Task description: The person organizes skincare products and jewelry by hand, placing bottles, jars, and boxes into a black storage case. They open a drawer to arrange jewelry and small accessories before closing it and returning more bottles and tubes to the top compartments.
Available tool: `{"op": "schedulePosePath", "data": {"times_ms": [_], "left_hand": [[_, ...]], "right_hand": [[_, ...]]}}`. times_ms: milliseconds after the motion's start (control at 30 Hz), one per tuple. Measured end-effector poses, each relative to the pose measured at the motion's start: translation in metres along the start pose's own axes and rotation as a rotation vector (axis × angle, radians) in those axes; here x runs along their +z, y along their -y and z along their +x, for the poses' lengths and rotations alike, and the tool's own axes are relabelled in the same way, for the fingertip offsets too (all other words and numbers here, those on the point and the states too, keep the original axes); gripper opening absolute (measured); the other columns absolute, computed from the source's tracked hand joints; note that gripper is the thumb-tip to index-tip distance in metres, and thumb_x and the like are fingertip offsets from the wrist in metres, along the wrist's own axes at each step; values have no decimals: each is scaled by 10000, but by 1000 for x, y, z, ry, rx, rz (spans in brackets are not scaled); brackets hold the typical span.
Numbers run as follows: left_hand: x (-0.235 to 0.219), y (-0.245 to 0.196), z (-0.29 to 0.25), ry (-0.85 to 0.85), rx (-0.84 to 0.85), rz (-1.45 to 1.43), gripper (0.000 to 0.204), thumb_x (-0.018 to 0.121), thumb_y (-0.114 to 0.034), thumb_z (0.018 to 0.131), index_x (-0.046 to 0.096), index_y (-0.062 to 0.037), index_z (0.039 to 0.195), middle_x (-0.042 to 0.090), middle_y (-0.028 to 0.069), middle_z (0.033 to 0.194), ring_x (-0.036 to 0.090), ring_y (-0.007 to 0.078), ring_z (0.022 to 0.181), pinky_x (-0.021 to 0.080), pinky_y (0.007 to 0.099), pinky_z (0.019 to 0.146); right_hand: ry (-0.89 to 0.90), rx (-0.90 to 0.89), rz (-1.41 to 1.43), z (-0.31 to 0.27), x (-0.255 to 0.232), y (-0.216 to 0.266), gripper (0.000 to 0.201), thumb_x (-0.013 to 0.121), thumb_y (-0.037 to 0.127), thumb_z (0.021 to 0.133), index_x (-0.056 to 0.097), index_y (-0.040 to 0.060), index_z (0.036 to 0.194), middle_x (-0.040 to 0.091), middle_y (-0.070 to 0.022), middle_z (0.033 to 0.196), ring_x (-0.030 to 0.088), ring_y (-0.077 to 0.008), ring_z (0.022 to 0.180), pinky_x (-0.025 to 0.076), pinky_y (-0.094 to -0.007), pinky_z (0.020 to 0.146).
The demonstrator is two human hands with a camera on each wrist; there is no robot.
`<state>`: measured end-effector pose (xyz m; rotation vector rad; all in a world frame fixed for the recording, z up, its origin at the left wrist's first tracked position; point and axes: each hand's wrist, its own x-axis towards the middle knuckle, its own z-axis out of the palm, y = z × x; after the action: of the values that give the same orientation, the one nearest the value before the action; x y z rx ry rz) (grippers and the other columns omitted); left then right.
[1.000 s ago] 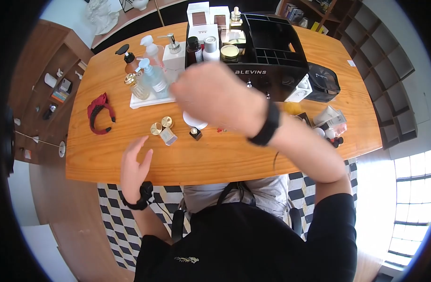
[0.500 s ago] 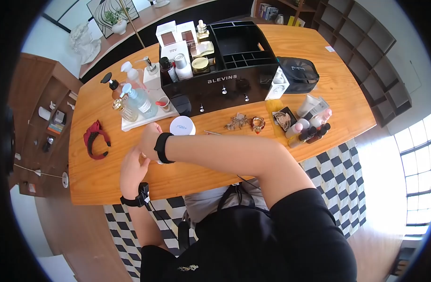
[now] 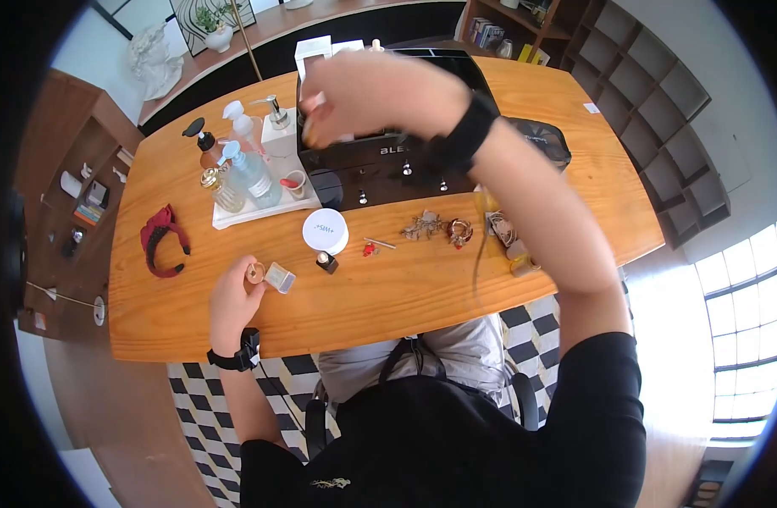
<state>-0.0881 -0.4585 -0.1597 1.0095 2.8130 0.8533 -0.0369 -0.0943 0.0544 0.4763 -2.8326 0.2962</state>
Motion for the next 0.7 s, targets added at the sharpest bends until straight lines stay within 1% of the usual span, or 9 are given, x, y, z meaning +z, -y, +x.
{"op": "schedulePosePath", "data": {"times_ms": [100, 200, 267, 367, 400, 533, 600, 633, 700], "left_hand": [[1, -2, 0, -16, 26, 11, 411, 794, -44, 861, 658, -31, 1248, 747, 183, 1156, 695, 419, 1104, 559, 489, 883], [2, 0, -1, -39, 55, 23, 426, 784, -28, 861, 658, -18, 1267, 746, 189, 1190, 692, 423, 1117, 561, 487, 903], [3, 2, -1, -36, 67, 24, 433, 780, -21, 860, 658, -12, 1276, 745, 193, 1205, 690, 427, 1121, 562, 488, 913], [4, 0, -1, -42, 74, 31, 432, 775, -14, 861, 659, -9, 1277, 742, 196, 1221, 690, 432, 1122, 562, 491, 918], [3, -1, -1, -36, 60, 35, 430, 775, -14, 862, 661, -8, 1276, 740, 199, 1228, 689, 433, 1124, 562, 490, 920], [4, 1, -1, -8, 22, 21, 417, 774, -15, 866, 663, -6, 1267, 736, 201, 1233, 686, 433, 1128, 561, 490, 923], [4, 0, -2, -13, 25, 16, 412, 774, -16, 867, 663, -6, 1264, 735, 201, 1231, 685, 433, 1128, 560, 490, 922], [4, -1, -2, -15, 32, 9, 407, 774, -18, 869, 662, -6, 1261, 735, 201, 1229, 685, 432, 1129, 559, 491, 921], [4, -1, -3, -22, 40, 10, 401, 774, -17, 871, 662, -6, 1255, 735, 198, 1221, 685, 432, 1123, 558, 491, 918]], "right_hand": [[48, 74, -68, -9, -21, -45, 331, 858, 264, 893, 771, 19, 1098, 777, -105, 913, 745, -253, 830, 586, -357, 771], [167, 120, -72, -21, -13, -79, 336, 864, 260, 876, 772, 6, 1076, 772, -99, 871, 743, -248, 827, 579, -363, 761], [228, 206, -80, -26, -5, -80, 319, 862, 239, 832, 767, 15, 1038, 747, -99, 814, 742, -281, 826, 576, -382, 790], [260, 233, -146, -28, 8, -76, 311, 841, 211, 793, 767, 28, 1033, 750, -102, 840, 741, -313, 874, 580, -394, 838], [161, 197, -206, -32, 17, -79, 312, 817, 187, 759, 778, 40, 1032, 756, -85, 871, 732, -330, 929, 580, -404, 872], [171, 222, -262, -25, 9, -70, 320, 830, 160, 735, 782, 48, 1032, 771, -79, 931, 728, -319, 1007, 584, -405, 888], [250, 166, -321, -19, 3, -66, 339, 843, 128, 708, 790, 58, 1036, 780, -85, 950, 737, -316, 1033, 588, -398, 892], [250, 167, -317, -16, 5, -66, 339, 843, 128, 708, 790, 58, 1036, 780, -85, 950, 737, -316, 1033, 588, -398, 892], [358, 204, -277, -11, 7, -65, 340, 850, 102, 701, 791, 58, 1033, 781, -95, 946, 738, -308, 1049, 591, -391, 887]]}}
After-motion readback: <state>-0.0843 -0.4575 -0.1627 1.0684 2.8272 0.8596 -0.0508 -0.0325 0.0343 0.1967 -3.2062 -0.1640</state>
